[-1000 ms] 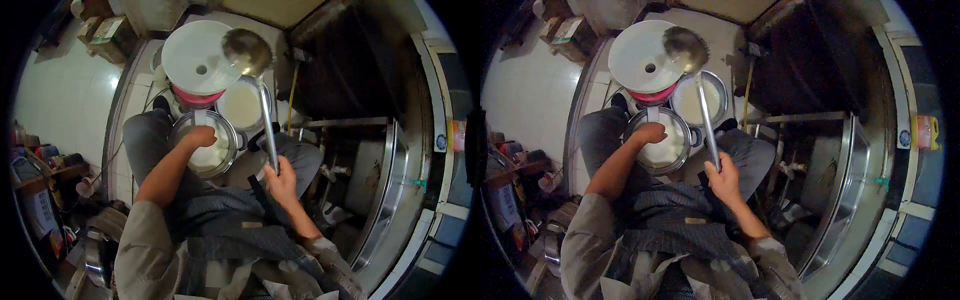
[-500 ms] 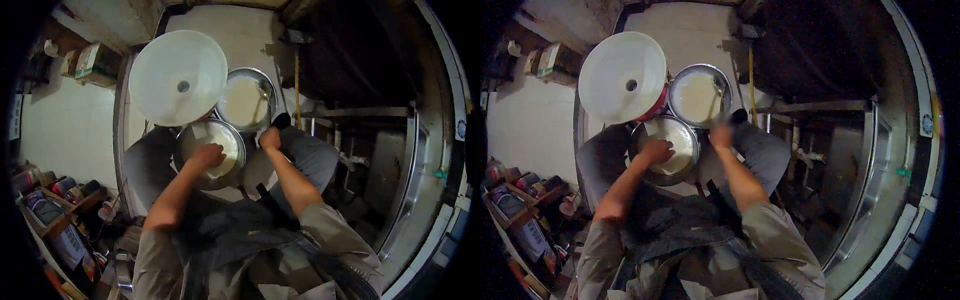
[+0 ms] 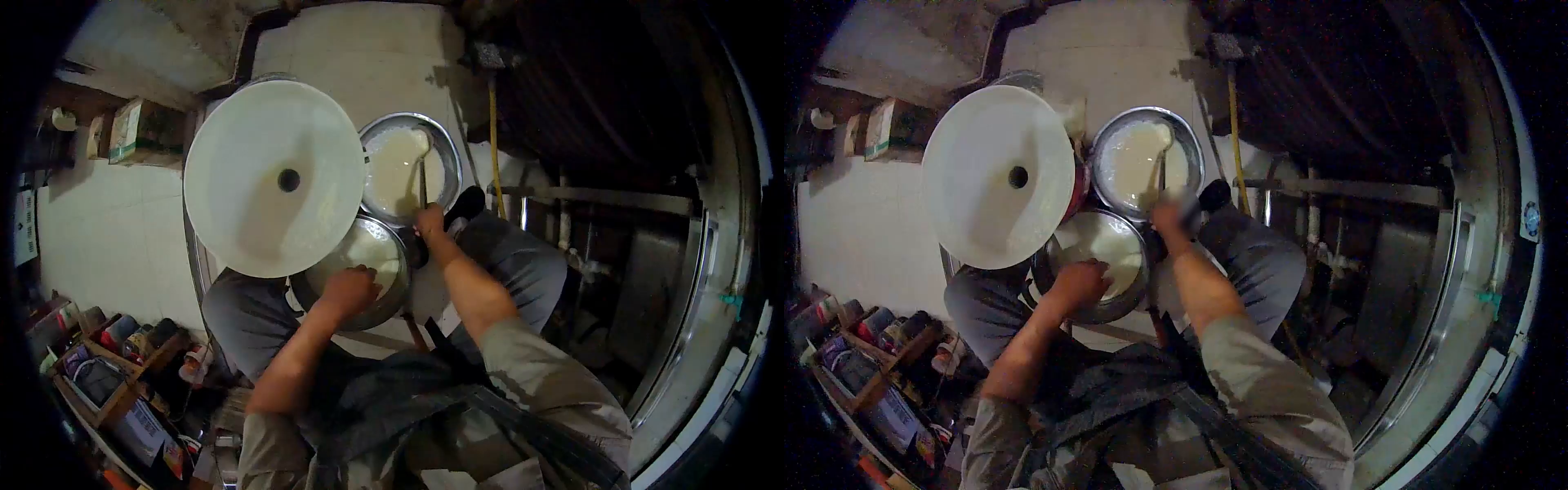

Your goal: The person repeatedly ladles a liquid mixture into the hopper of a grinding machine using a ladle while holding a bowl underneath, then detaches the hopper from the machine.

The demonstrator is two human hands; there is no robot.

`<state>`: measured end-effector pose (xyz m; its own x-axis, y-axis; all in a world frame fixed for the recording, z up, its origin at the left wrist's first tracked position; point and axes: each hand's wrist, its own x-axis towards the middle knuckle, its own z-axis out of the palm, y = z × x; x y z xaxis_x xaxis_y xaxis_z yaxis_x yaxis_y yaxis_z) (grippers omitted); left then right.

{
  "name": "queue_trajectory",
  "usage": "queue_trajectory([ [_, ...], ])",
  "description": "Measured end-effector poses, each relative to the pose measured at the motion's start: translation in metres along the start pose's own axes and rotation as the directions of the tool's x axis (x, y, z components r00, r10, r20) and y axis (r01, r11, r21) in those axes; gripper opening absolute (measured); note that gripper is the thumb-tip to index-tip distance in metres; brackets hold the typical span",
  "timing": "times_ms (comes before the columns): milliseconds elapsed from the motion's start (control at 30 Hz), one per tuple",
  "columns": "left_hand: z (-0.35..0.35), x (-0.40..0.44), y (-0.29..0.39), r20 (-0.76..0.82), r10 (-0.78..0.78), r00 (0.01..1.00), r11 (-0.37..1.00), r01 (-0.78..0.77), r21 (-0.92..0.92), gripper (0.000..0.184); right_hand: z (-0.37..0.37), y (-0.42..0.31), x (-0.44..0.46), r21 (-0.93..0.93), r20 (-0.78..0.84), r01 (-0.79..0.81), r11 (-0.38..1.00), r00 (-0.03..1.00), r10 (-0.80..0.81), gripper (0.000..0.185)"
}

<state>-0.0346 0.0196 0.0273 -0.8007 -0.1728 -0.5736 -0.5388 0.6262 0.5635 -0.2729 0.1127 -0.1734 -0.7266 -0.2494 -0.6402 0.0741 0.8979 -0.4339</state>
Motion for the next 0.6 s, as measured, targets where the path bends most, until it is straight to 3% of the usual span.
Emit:
queue_trajectory([
  [133, 0.005, 0.001, -0.001, -0.050, 0.036, 0.998, 0.999, -0.035, 0.017, 0.036, -0.006, -0.018, -0.013, 0.365, 0.332, -0.239, 0.900, 0.936, 0.113, 0.013],
  [167, 0.006, 0.002, -0.002, -0.057, 0.035, 0.998, 0.999, -0.035, 0.014, 0.033, -0.005, -0.019, -0.015, 0.439, 0.394, -0.312, 0.842, 0.910, 0.131, 0.012],
  [200, 0.004, 0.001, -0.002, -0.065, 0.035, 0.997, 0.999, -0.034, 0.011, 0.032, -0.002, -0.016, -0.014, 0.554, 0.519, -0.452, 0.699, 0.844, 0.134, 0.013],
  [233, 0.001, 0.001, -0.001, -0.067, 0.035, 0.997, 0.999, -0.035, 0.014, 0.032, -0.002, -0.013, -0.014, 0.556, 0.519, -0.450, 0.698, 0.845, 0.131, 0.013],
  [300, -0.004, -0.004, 0.001, -0.037, 0.005, 0.999, 1.000, -0.006, -0.018, 0.032, -0.005, -0.007, -0.019, 0.599, 0.691, -0.589, 0.543, 0.723, 0.023, 0.016],
  [400, 0.005, 0.001, -0.008, 0.047, -0.041, 0.998, 0.999, 0.042, -0.022, 0.037, -0.013, 0.002, -0.036, 0.602, 0.693, -0.559, 0.570, 0.720, -0.025, 0.013],
  [500, 0.010, 0.007, -0.014, 0.068, -0.064, 0.996, 0.997, 0.066, -0.039, 0.037, -0.023, 0.014, -0.053, 0.592, 0.732, -0.574, 0.566, 0.677, -0.079, 0.011],
  [600, 0.011, 0.008, -0.016, 0.040, -0.080, 0.996, 0.995, 0.082, -0.057, 0.037, -0.047, 0.010, -0.090, 0.641, 0.697, -0.532, 0.553, 0.705, -0.129, 0.011],
])
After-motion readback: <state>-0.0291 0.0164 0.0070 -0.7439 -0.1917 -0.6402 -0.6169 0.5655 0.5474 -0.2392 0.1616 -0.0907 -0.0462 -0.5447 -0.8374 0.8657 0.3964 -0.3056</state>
